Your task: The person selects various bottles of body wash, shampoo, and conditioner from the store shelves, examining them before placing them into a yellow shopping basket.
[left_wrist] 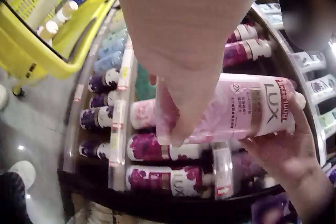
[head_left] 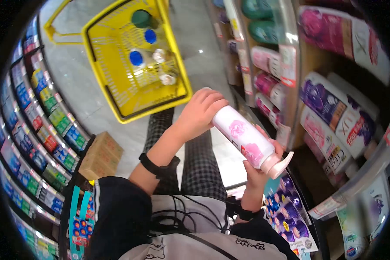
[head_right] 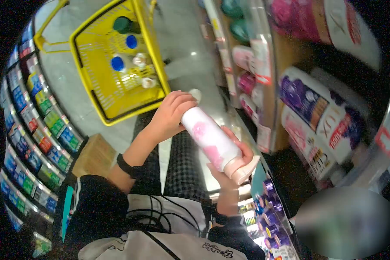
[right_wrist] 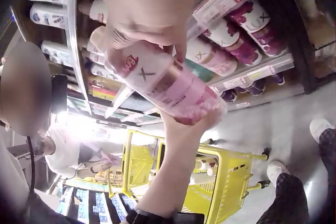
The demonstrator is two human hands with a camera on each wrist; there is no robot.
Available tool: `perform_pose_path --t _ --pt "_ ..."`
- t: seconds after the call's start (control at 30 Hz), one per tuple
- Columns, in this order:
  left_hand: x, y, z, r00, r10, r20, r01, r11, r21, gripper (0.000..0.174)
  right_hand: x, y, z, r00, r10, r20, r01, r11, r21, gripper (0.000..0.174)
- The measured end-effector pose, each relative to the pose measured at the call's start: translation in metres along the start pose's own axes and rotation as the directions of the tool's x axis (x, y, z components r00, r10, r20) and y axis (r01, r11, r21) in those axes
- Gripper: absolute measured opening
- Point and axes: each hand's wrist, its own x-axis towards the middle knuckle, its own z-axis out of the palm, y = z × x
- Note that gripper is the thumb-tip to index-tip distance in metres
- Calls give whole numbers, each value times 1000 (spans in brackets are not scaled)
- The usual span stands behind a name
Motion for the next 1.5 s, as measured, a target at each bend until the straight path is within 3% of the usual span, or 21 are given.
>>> perform_pose_path --t 0.13,0.17,0.2,0.27,0.3,0.33,0.43,0.47,0.5,0.57,0.6,0.67,0.7,0.8,0.9,1.0,1.1,1.2,1.3,1.4,1.5 --pt "-13 -36 -44 987 -61 -148 82 986 142 60 27 -6 44 977 144 156 -134 988 -71 70" --pt "-18 -43 -55 983 -130 -132 152 973 173 52 37 -4 56 969 102 227 -71 988 -140 67" --pt "-25 -51 -64 969 -194 -151 219 960 176 53 47 -7 68 930 161 330 -76 963 -258 70" --pt "-45 -67 -77 932 -315 -178 345 922 174 54 59 -6 100 903 198 380 -37 919 -392 66" --pt "-55 -74 -81 919 -308 -246 342 934 106 50 64 -1 116 895 172 411 -17 935 -353 63" --pt "-67 -84 -83 881 -398 -256 411 912 -2 45 66 6 132 888 146 436 -1 949 -315 60" --pt "-106 -115 -81 779 -521 -348 537 841 -57 43 62 31 176 866 137 481 54 931 -362 56" --pt "-118 -131 -78 667 -707 -234 583 691 -428 45 61 46 187 843 125 523 102 918 -384 56" --pt "-130 -148 -74 515 -851 -105 547 421 -724 47 60 61 199 843 133 521 105 910 -401 56" --pt "-127 -142 -83 495 -867 -52 531 350 -772 58 60 89 219 842 157 515 105 890 -444 55" --pt "-152 -164 -76 578 -813 -74 624 499 -601 65 60 102 226 844 161 512 111 881 -460 54" --pt "-189 -198 -60 657 -754 -2 683 596 -422 78 64 126 237 842 169 512 124 863 -489 52" --pt "-189 -203 -61 653 -754 72 700 563 -440 83 65 135 240 833 195 518 131 840 -527 44" --pt "-185 -198 -54 645 -755 116 745 588 -314 77 67 160 237 824 249 509 92 828 -553 39" --pt "-162 -182 -45 531 -834 152 749 378 -545 67 63 184 227 874 201 443 72 848 -526 36" --pt "-155 -173 -39 524 -841 135 715 349 -606 67 57 195 226 906 181 383 55 846 -530 37" --pt "-147 -157 -42 447 -891 78 710 300 -637 66 59 197 229 866 248 433 22 849 -528 43" --pt "-153 -155 -48 481 -876 39 669 338 -662 65 57 191 237 887 233 398 30 831 -555 48" --pt "-147 -146 -63 411 -902 134 710 225 -667 66 50 187 247 924 219 312 28 777 -629 52" --pt "-141 -142 -82 323 -908 267 804 114 -584 65 50 169 247 911 291 294 -43 773 -632 56" --pt "-130 -138 -99 301 -908 292 879 145 -454 61 50 157 246 877 352 326 -81 779 -622 58"
